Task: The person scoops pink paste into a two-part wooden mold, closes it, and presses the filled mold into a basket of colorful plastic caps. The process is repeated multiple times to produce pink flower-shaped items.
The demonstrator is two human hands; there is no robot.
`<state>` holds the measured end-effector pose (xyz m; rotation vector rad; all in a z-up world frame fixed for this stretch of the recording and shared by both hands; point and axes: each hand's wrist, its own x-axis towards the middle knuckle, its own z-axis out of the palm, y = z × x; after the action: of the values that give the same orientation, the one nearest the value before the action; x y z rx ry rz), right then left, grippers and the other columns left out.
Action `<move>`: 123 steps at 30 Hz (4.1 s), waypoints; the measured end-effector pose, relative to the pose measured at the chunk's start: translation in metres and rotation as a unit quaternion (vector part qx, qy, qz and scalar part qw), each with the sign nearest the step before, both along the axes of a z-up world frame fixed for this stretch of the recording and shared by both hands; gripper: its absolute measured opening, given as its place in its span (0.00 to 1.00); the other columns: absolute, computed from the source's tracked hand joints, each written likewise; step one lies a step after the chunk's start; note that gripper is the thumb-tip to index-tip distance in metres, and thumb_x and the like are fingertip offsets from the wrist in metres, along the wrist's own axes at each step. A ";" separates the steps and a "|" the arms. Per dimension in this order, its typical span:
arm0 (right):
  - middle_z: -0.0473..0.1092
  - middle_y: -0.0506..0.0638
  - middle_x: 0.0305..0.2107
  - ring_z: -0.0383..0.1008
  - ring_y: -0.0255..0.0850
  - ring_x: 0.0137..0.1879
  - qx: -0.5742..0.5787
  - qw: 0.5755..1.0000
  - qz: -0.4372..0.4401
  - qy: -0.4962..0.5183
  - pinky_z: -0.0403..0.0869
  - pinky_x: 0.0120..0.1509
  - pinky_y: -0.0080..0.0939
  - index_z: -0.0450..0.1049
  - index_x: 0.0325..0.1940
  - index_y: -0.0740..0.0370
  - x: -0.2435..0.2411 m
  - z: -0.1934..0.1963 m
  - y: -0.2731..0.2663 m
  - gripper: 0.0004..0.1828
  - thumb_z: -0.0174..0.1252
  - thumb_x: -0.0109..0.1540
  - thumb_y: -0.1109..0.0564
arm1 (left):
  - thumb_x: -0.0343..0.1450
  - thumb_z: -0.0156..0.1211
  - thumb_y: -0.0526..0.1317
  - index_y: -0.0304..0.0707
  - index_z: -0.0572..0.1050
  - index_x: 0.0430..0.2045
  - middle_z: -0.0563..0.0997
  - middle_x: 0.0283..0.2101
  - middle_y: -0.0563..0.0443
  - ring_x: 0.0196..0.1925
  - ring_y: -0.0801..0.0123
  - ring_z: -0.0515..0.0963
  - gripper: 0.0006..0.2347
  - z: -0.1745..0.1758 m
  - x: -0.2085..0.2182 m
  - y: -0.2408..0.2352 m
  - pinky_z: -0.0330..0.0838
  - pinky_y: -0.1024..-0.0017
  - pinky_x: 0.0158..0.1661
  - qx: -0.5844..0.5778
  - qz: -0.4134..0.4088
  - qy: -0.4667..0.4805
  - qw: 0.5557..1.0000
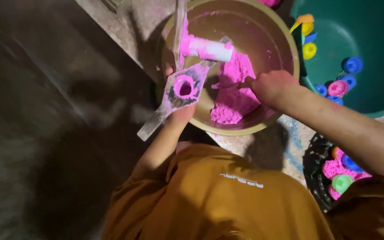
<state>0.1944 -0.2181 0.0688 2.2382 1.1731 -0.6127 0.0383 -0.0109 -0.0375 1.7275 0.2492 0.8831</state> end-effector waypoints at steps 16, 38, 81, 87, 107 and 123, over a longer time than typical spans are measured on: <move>0.78 0.57 0.43 0.80 0.54 0.50 -0.022 0.991 -0.034 0.125 0.79 0.54 0.53 0.80 0.47 0.57 -0.045 -0.038 -0.025 0.14 0.54 0.63 0.51 | 0.78 0.54 0.44 0.36 0.70 0.55 0.79 0.49 0.44 0.54 0.59 0.79 0.14 -0.039 0.022 -0.012 0.74 0.61 0.58 -0.582 -0.188 -0.208 0.764; 0.78 0.44 0.32 0.80 0.42 0.36 0.114 0.989 -0.091 -0.015 0.76 0.39 0.43 0.78 0.59 0.37 -0.047 0.158 -0.053 0.19 0.57 0.64 0.40 | 0.72 0.59 0.42 0.40 0.69 0.58 0.80 0.49 0.40 0.48 0.51 0.82 0.19 0.041 0.024 -0.016 0.77 0.57 0.50 0.221 -0.131 0.113 0.960; 0.71 0.52 0.43 0.79 0.46 0.40 0.125 0.970 0.140 -0.155 0.80 0.30 0.44 0.68 0.65 0.55 -0.121 0.187 -0.017 0.33 0.54 0.53 0.59 | 0.69 0.66 0.47 0.41 0.70 0.56 0.80 0.51 0.42 0.46 0.52 0.83 0.22 0.010 0.025 0.011 0.78 0.59 0.47 0.081 -0.089 0.125 0.985; 0.72 0.43 0.48 0.80 0.42 0.43 0.143 0.973 0.090 -0.156 0.80 0.37 0.44 0.65 0.73 0.41 -0.098 0.171 -0.057 0.39 0.52 0.56 0.61 | 0.63 0.72 0.51 0.40 0.66 0.56 0.80 0.49 0.42 0.46 0.49 0.83 0.30 0.082 0.004 0.017 0.78 0.58 0.42 0.286 -0.073 0.091 0.951; 0.76 0.62 0.48 0.81 0.53 0.53 0.606 0.782 -0.122 0.087 0.76 0.58 0.42 0.69 0.67 0.60 -0.101 0.067 -0.003 0.34 0.58 0.56 0.70 | 0.66 0.72 0.47 0.40 0.67 0.57 0.78 0.50 0.41 0.52 0.49 0.80 0.27 0.089 0.026 0.012 0.76 0.57 0.51 0.232 0.103 0.029 0.967; 0.74 0.66 0.53 0.77 0.43 0.54 0.619 0.753 -0.186 0.126 0.75 0.58 0.41 0.68 0.68 0.64 -0.084 -0.016 -0.029 0.24 0.55 0.66 0.63 | 0.66 0.71 0.46 0.40 0.64 0.62 0.74 0.53 0.42 0.50 0.45 0.79 0.30 0.084 0.064 0.008 0.74 0.54 0.45 0.204 0.077 0.108 0.970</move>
<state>0.1108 -0.2472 0.0531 3.6773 1.5143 -0.2435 0.1018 -0.0024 0.0468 2.2180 0.3691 0.9010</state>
